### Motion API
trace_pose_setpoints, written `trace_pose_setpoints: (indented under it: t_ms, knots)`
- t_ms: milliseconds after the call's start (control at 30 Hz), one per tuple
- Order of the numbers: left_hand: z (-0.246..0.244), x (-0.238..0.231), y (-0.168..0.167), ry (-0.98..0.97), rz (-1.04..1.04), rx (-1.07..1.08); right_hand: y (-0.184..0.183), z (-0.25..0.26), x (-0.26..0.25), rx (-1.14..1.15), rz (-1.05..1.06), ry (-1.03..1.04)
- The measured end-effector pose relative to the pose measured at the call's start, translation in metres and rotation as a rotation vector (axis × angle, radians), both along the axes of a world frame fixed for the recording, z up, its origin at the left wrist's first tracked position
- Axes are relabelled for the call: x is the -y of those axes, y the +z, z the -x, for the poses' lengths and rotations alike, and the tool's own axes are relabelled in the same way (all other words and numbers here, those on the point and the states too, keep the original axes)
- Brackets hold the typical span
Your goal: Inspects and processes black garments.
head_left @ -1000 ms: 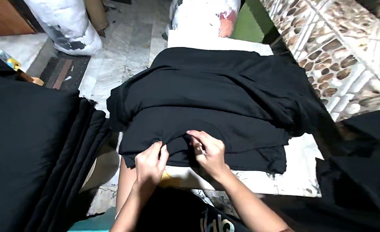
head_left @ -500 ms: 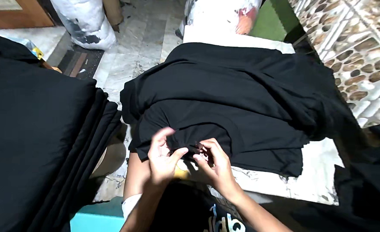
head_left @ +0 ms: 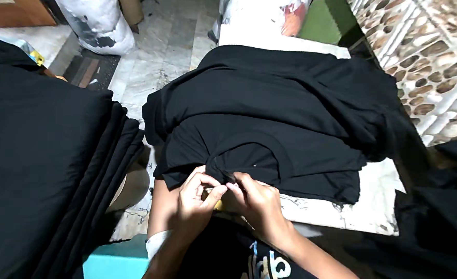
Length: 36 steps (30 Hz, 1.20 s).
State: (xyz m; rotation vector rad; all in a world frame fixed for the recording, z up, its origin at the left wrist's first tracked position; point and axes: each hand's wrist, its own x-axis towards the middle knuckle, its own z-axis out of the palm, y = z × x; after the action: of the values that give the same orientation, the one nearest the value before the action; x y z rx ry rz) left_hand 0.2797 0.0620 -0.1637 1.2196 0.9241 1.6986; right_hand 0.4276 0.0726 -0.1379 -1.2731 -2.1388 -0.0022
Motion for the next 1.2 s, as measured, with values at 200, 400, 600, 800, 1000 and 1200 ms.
trace_pose_setpoints:
  t_ms: [200, 400, 600, 800, 1000, 1200]
  knots:
    - [0.003, -0.004, -0.005, 0.057, 0.017, -0.062, 0.001, -0.012, -0.002, -0.596, 0.385, 0.28]
    - [0.011, 0.035, 0.021, 0.11, -0.315, -0.416, 0.007, -0.015, -0.01, -1.17, 1.081, 0.662]
    - [0.011, -0.006, -0.006, 0.492, -0.257, -0.715, 0.006, -0.019, -0.007, -1.188, 1.078, 0.702]
    - [0.027, -0.006, -0.001, 0.586, -0.412, -0.72, 0.008, -0.023, -0.004, -1.22, 1.079, 0.64]
    - [0.019, 0.005, 0.011, 0.363, -0.276, -0.469, 0.003, -0.024, 0.003, -1.213, 1.032, 0.566]
    - [-0.01, 0.01, 0.001, -0.037, 0.332, -0.121, 0.001, -0.024, 0.008, -0.828, 0.862, 0.622]
